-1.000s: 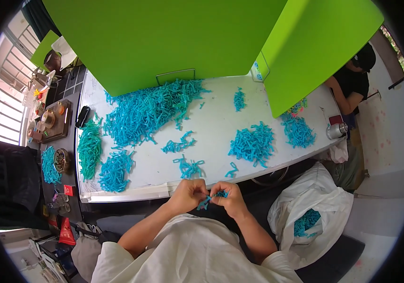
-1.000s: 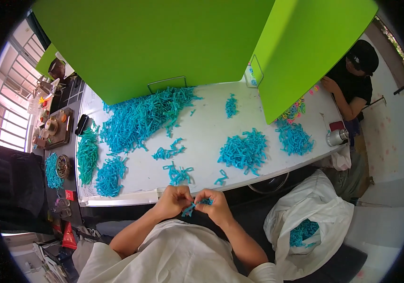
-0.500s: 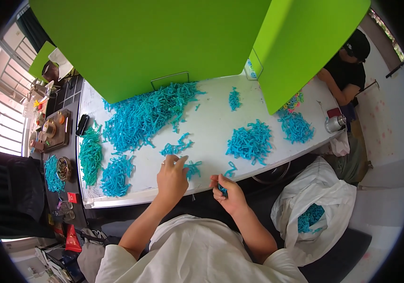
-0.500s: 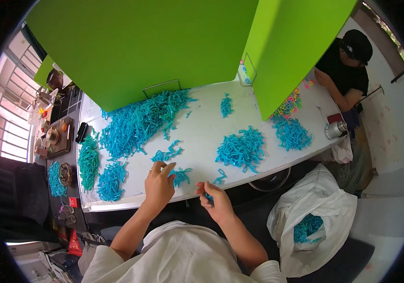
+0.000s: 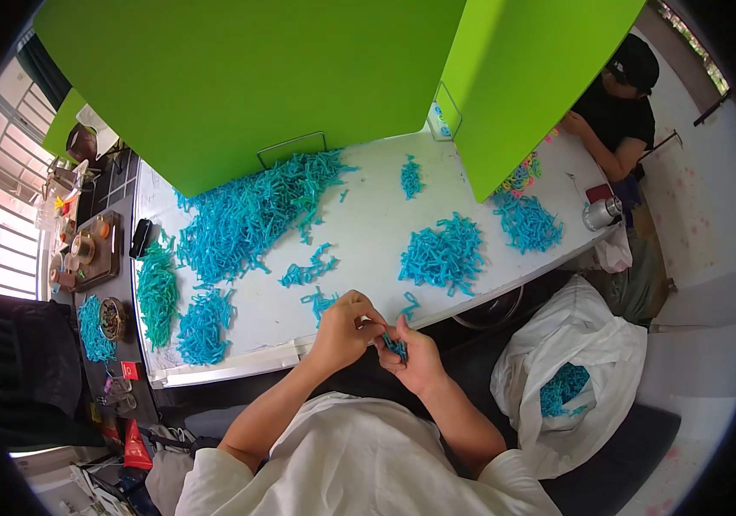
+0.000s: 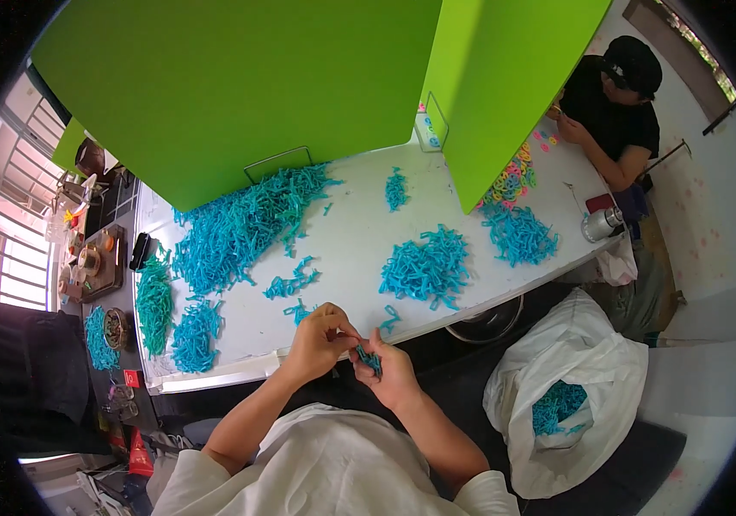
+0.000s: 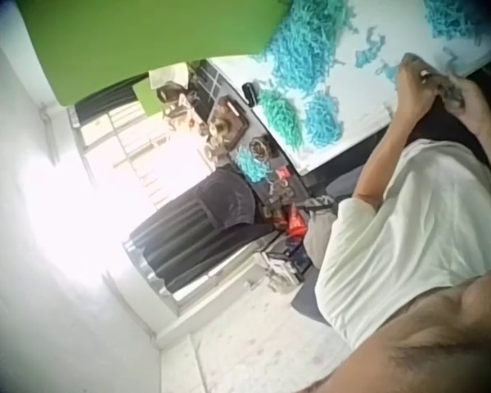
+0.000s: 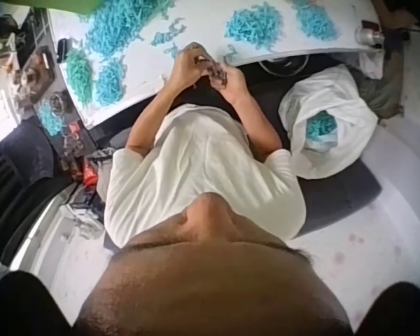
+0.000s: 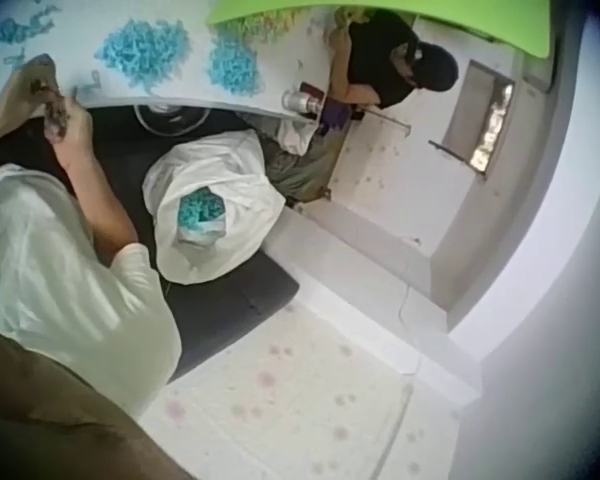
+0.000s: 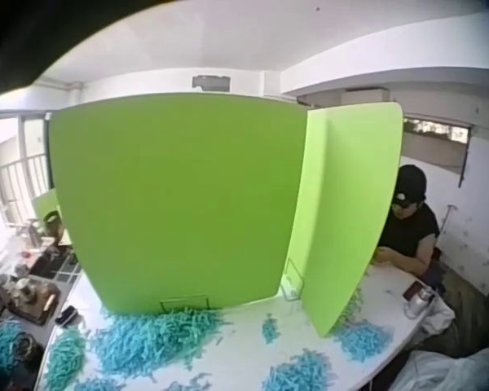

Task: Assembling small plastic toy components by hand at an industrial workbench.

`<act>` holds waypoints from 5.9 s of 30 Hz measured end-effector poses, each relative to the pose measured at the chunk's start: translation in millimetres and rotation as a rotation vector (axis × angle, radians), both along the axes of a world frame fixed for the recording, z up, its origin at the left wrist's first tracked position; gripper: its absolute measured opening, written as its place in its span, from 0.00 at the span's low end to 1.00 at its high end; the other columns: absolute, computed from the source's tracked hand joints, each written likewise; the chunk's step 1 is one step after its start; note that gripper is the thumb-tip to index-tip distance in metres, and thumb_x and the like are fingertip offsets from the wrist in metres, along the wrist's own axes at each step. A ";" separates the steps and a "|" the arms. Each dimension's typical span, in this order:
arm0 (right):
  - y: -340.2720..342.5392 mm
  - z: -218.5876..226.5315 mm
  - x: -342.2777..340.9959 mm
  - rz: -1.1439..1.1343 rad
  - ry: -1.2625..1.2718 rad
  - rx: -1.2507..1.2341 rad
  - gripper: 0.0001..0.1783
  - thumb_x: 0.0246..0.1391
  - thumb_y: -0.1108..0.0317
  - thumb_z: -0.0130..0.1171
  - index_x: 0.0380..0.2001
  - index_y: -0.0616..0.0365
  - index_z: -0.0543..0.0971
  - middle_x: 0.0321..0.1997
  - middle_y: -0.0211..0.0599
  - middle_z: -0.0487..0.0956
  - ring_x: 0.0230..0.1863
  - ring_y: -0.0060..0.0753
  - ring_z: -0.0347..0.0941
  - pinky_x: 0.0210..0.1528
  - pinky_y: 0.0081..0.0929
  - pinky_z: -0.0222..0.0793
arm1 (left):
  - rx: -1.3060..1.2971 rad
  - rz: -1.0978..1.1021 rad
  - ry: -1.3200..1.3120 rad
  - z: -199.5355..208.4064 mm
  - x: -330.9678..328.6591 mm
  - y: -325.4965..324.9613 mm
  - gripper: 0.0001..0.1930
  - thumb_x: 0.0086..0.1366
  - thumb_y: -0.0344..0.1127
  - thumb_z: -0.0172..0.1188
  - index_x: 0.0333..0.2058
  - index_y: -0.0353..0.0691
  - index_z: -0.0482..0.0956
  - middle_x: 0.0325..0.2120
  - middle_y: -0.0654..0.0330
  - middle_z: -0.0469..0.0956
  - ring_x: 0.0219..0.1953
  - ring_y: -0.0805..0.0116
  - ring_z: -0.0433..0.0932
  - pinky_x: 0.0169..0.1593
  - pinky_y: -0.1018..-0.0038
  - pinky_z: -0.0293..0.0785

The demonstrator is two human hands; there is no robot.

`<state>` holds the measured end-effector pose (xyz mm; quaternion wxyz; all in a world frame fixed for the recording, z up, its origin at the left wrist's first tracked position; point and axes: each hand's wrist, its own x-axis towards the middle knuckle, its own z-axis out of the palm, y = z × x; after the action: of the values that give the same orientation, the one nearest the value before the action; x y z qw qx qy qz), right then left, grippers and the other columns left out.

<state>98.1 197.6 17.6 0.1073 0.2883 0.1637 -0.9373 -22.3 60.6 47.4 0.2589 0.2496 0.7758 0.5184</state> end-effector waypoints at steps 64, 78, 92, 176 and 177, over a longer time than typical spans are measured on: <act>17.5 37.5 2.1 0.013 0.480 0.990 0.08 0.59 0.78 0.64 0.42 0.64 0.81 0.38 0.35 0.83 0.40 0.23 0.80 0.47 0.23 0.74 | 0.534 -0.031 -0.723 -12.5 17.0 -24.9 0.04 0.72 0.29 0.61 0.40 0.35 0.77 0.32 0.58 0.84 0.32 0.72 0.84 0.38 0.75 0.82; 37.7 64.8 -15.7 0.602 0.386 1.058 0.08 0.49 0.83 0.62 0.34 0.62 0.80 0.33 0.29 0.81 0.35 0.22 0.76 0.41 0.22 0.72 | 0.291 -0.002 -0.478 -3.9 34.1 -24.7 0.07 0.66 0.17 0.61 0.30 0.35 0.77 0.26 0.62 0.81 0.27 0.80 0.76 0.30 0.79 0.73; 15.6 -15.0 -10.6 0.058 0.031 0.216 0.33 0.73 0.42 0.44 0.55 0.64 0.77 0.42 0.43 0.84 0.26 0.24 0.74 0.29 0.20 0.67 | -0.136 0.295 0.306 -19.4 -10.6 -41.2 0.04 0.62 0.21 0.63 0.35 0.35 0.81 0.26 0.55 0.82 0.23 0.64 0.82 0.28 0.71 0.77; 25.6 70.3 -17.8 0.090 0.437 1.160 0.07 0.56 0.80 0.67 0.38 0.61 0.85 0.35 0.30 0.85 0.37 0.19 0.78 0.44 0.21 0.73 | 0.677 0.012 -0.741 -4.0 10.1 -14.3 0.03 0.70 0.21 0.57 0.36 0.36 0.76 0.30 0.60 0.82 0.28 0.74 0.80 0.31 0.76 0.79; 25.6 70.5 -18.0 0.090 0.436 1.161 0.07 0.56 0.80 0.67 0.38 0.61 0.85 0.35 0.30 0.85 0.37 0.19 0.78 0.44 0.21 0.73 | 0.671 0.028 -0.749 -1.4 10.5 -13.7 0.03 0.69 0.21 0.58 0.35 0.35 0.76 0.29 0.57 0.82 0.28 0.72 0.80 0.30 0.76 0.78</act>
<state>80.1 223.2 88.1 -0.0634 0.0943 0.6768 -0.7273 -11.8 46.9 46.0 0.4181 0.1054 0.4236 0.7966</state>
